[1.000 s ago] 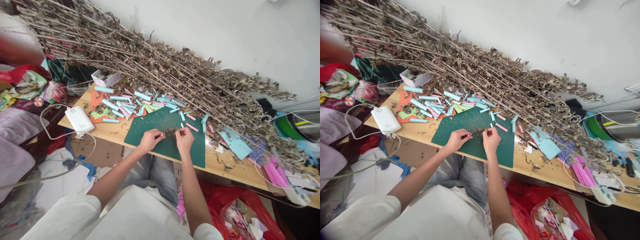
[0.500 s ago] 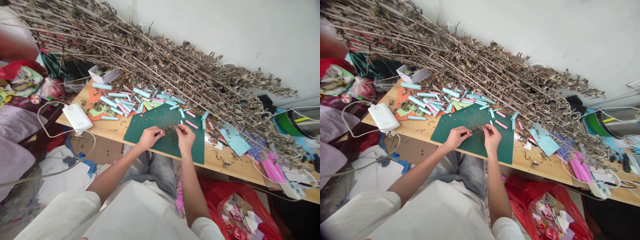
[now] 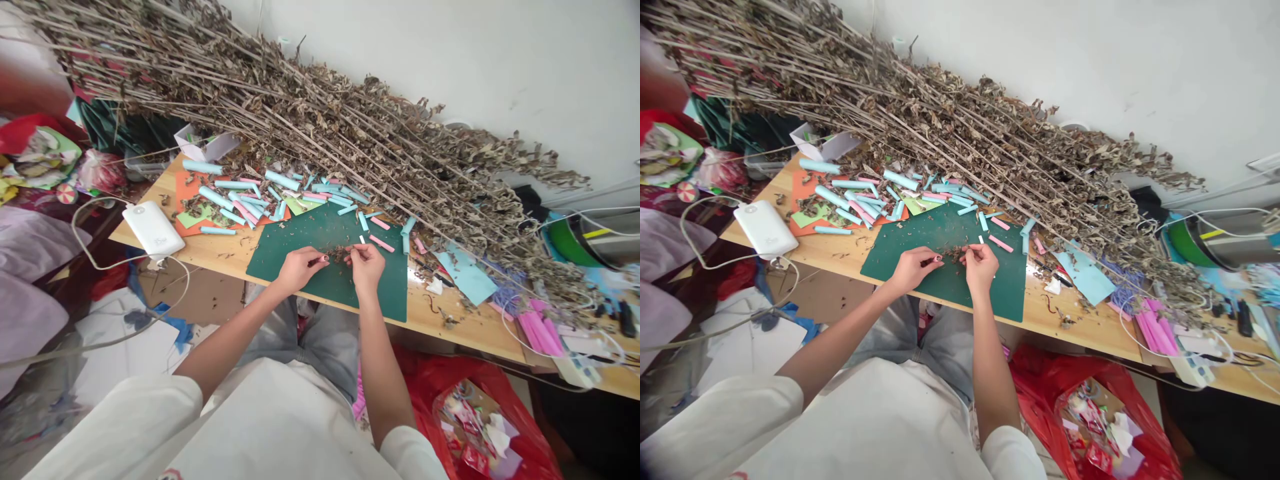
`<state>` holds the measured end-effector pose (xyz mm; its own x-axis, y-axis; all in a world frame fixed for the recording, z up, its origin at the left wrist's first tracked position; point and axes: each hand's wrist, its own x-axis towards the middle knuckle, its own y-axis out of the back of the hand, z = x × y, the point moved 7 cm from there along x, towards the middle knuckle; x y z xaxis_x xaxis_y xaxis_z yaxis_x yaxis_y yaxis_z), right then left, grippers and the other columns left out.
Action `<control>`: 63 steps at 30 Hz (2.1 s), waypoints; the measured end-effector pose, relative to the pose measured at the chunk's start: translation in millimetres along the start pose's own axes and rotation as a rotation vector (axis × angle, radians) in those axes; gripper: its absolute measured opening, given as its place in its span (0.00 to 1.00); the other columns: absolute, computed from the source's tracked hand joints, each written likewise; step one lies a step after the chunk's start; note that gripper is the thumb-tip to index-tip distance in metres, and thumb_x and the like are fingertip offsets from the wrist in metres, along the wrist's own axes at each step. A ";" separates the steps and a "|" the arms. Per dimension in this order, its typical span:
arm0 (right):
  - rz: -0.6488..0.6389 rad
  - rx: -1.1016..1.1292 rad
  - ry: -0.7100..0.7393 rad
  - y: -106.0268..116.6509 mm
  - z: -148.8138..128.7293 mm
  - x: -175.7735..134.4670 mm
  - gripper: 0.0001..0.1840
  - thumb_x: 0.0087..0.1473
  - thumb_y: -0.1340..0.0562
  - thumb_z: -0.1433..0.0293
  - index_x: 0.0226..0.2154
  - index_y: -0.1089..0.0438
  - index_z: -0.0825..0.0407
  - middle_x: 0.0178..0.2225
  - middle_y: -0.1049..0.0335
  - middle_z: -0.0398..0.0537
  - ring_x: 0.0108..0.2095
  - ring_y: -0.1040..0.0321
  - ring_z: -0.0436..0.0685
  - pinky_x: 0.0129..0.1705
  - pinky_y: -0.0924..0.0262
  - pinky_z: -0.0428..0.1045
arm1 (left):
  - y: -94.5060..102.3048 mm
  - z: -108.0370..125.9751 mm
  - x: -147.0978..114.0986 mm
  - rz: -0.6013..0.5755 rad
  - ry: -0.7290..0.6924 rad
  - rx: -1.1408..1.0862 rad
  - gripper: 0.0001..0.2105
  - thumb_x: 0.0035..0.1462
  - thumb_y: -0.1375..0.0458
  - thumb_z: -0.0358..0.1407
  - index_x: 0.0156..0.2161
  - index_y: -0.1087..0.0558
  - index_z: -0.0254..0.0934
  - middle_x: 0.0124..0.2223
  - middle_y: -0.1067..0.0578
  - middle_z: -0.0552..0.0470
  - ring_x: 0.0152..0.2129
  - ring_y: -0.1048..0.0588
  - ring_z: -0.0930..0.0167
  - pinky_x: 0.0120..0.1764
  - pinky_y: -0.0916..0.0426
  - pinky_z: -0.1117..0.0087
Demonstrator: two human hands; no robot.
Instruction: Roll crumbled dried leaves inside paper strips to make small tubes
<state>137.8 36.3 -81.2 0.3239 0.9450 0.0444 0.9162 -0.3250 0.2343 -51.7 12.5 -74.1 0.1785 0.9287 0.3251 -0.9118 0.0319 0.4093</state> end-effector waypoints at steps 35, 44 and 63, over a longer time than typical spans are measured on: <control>-0.264 -0.394 0.517 -23.9 -67.0 -58.1 0.10 0.60 0.41 0.68 0.42 0.26 0.49 0.39 0.23 0.49 0.38 0.26 0.55 0.44 0.30 0.52 | -0.8 0.2 0.1 -0.064 -0.024 0.015 0.07 0.61 0.42 0.34 0.39 0.22 0.36 0.36 0.23 0.49 0.32 0.26 0.71 0.35 0.35 0.73; -0.342 -0.544 0.632 -28.1 -83.1 -58.1 0.12 0.63 0.45 0.69 0.39 0.24 0.48 0.38 0.25 0.50 0.40 0.28 0.56 0.46 0.33 0.51 | 0.1 1.0 1.0 -0.054 -0.020 0.016 0.08 0.62 0.43 0.35 0.39 0.22 0.36 0.35 0.23 0.49 0.32 0.26 0.72 0.35 0.35 0.73; -0.157 -0.397 0.434 -25.3 -70.9 -59.3 0.13 0.55 0.36 0.60 0.40 0.31 0.50 0.31 0.29 0.45 0.28 0.33 0.52 0.33 0.33 0.48 | 0.1 -0.3 1.0 -0.056 -0.032 0.031 0.07 0.61 0.42 0.33 0.39 0.22 0.36 0.36 0.22 0.48 0.33 0.25 0.70 0.36 0.33 0.72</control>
<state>78.7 -9.1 -21.0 -0.0107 0.9357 0.3526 0.7604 -0.2214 0.6106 -51.7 13.5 -74.0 0.2410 0.9133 0.3282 -0.8882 0.0712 0.4540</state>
